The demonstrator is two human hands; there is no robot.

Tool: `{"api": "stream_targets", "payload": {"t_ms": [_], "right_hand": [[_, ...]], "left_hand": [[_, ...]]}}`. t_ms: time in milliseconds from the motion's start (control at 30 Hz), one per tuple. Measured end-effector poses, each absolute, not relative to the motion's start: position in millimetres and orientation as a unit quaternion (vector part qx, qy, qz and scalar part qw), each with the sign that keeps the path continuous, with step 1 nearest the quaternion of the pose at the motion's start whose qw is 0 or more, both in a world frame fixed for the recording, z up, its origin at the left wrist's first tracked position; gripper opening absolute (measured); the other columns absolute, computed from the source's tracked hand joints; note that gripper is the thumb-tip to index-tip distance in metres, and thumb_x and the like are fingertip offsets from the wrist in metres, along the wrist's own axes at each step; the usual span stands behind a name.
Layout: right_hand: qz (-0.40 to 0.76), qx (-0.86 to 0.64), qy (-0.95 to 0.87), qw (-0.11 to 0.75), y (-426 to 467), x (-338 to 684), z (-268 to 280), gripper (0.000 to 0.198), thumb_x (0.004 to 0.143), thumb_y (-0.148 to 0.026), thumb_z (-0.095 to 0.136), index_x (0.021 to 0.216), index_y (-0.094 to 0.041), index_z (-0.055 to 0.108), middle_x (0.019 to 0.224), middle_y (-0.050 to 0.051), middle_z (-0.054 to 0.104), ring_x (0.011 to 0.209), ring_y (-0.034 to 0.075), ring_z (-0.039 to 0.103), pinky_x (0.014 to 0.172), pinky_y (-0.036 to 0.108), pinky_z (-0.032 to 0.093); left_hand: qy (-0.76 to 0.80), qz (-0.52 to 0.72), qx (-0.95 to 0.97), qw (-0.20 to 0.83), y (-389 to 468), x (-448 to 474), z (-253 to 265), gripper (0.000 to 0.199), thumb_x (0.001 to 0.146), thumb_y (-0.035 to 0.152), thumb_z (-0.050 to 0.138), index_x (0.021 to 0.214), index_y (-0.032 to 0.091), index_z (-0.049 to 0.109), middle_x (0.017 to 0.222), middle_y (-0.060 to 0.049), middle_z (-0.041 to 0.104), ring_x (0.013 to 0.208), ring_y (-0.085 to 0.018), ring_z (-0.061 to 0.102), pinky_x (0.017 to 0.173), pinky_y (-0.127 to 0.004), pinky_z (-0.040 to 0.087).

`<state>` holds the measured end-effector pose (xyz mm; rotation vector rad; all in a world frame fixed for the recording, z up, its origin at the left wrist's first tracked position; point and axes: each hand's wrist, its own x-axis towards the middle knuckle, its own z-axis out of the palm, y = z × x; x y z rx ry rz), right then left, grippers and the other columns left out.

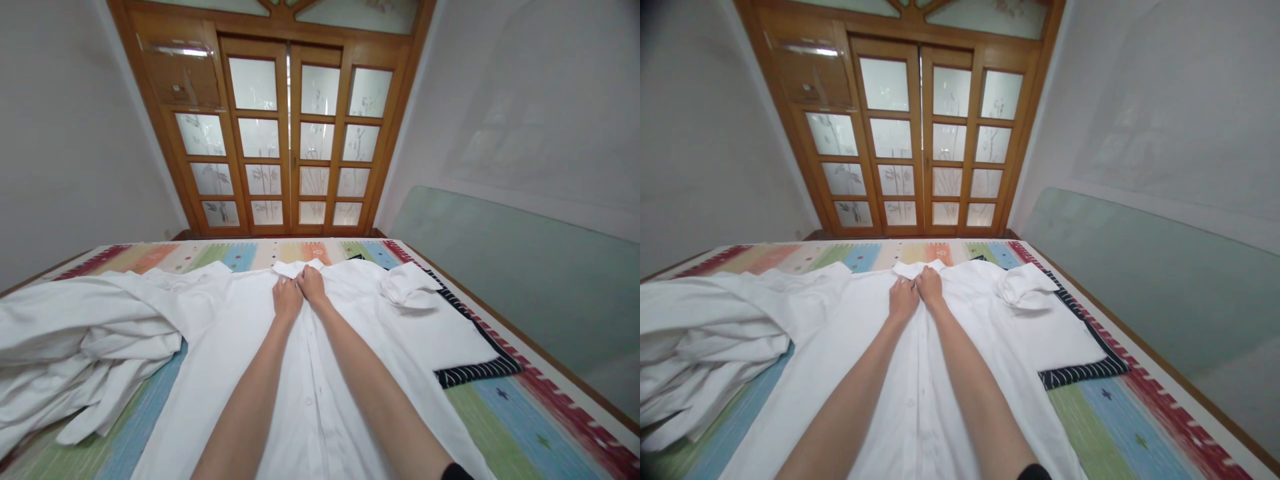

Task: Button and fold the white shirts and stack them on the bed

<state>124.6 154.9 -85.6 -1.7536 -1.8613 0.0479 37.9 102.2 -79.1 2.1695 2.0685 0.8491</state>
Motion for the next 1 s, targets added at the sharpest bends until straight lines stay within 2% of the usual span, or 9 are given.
{"api": "stream_targets", "payload": {"t_ms": [167,267,433,633,800,1000], "right_hand": [[0.090,-0.630,-0.679,0.366,160.4,133.7,-88.4,0.013,0.083,-0.017,0.052,0.080,-0.015,0.065,0.081,0.008,0.070,0.076,0.017,0.060,0.069,0.024,0.040],[0.133,-0.612,-0.663,0.409,163.3,137.6,-90.4,0.013,0.081,-0.015,0.053,0.075,-0.016,0.065,0.075,0.004,0.069,0.071,0.014,0.059,0.069,0.023,0.040],[0.158,-0.604,-0.651,0.432,166.1,138.8,-91.7,0.014,0.080,-0.015,0.054,0.072,-0.017,0.065,0.075,0.005,0.070,0.073,0.015,0.060,0.070,0.024,0.042],[0.172,-0.606,-0.651,0.423,168.0,139.6,-91.3,0.015,0.079,-0.013,0.053,0.073,-0.017,0.066,0.078,0.005,0.070,0.076,0.016,0.061,0.071,0.024,0.043],[0.191,-0.596,-0.649,0.433,170.0,140.7,-94.0,0.016,0.080,-0.015,0.052,0.075,-0.018,0.066,0.079,0.004,0.070,0.077,0.015,0.060,0.071,0.023,0.043],[0.205,-0.577,-0.658,0.438,170.4,142.0,-95.6,0.015,0.081,-0.018,0.052,0.078,-0.017,0.067,0.080,0.003,0.070,0.077,0.015,0.060,0.072,0.023,0.042]], "left_hand": [[0.664,0.246,0.706,0.009,103.6,41.0,-78.6,0.041,0.087,0.014,0.042,0.122,0.022,0.063,0.124,-0.011,0.063,0.125,-0.027,0.047,0.103,-0.043,0.036],[0.676,0.256,0.691,0.006,110.2,44.3,-76.9,0.035,0.088,0.016,0.044,0.113,0.021,0.067,0.125,-0.013,0.061,0.120,-0.031,0.048,0.099,-0.047,0.038],[0.690,0.309,0.653,0.033,130.7,47.0,-76.6,0.026,0.089,0.021,0.046,0.093,0.017,0.072,0.111,-0.018,0.064,0.112,-0.034,0.051,0.092,-0.046,0.041],[0.680,0.355,0.636,0.081,148.3,43.8,-80.7,0.014,0.084,0.020,0.054,0.081,0.019,0.068,0.099,-0.012,0.068,0.103,-0.027,0.058,0.090,-0.037,0.041],[0.652,0.401,0.634,0.111,152.4,43.9,-82.8,0.013,0.083,0.013,0.053,0.079,0.017,0.065,0.097,-0.009,0.070,0.100,-0.021,0.059,0.091,-0.031,0.042],[0.631,0.447,0.615,0.154,155.0,37.5,-83.9,0.010,0.080,0.016,0.057,0.076,0.018,0.066,0.090,-0.005,0.072,0.088,-0.017,0.064,0.087,-0.029,0.046]]}}
